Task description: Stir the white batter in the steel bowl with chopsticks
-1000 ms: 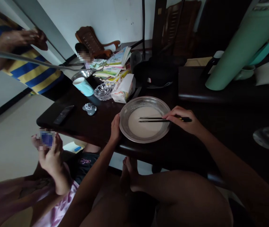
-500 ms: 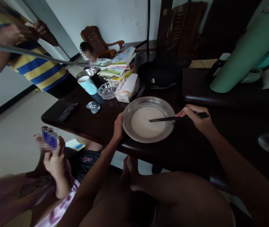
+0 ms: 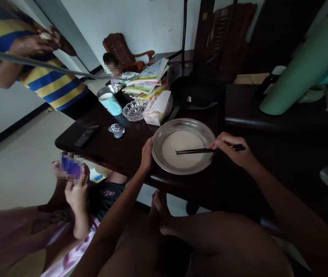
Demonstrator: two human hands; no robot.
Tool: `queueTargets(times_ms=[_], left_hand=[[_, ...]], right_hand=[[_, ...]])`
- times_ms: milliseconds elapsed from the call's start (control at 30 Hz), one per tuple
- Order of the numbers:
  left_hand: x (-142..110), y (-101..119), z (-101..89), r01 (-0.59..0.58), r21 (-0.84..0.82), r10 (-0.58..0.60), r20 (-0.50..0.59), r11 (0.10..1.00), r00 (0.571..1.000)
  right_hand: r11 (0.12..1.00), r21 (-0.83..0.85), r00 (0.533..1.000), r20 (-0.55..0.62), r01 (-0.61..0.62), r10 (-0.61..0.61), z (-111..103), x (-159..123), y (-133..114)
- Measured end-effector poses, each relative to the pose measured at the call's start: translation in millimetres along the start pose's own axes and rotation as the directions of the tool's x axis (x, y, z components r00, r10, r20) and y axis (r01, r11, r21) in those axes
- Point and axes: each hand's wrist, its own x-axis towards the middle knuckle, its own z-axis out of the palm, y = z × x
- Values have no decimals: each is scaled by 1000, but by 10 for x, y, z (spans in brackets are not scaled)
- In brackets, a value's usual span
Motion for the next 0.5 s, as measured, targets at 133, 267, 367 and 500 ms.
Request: queueTargets(times_ms=[133, 267, 367, 500], left_hand=[[0, 3, -7, -8, -10, 8, -3, 1000, 1000], [-2, 32, -4, -10, -17, 10, -3, 1000, 1000], [-3, 48, -6, -3, -5, 3, -7, 1000, 1000], [0, 40, -10, -1, 1, 1, -10, 1000, 1000]], right_hand=[[995, -92, 999, -10, 49, -50, 6, -1, -5], [999, -4, 993, -112, -33, 32, -45, 0, 5], [1000, 12, 1000, -2, -5, 5, -19, -4, -8], [996, -76, 999, -23, 38, -40, -25, 7, 10]])
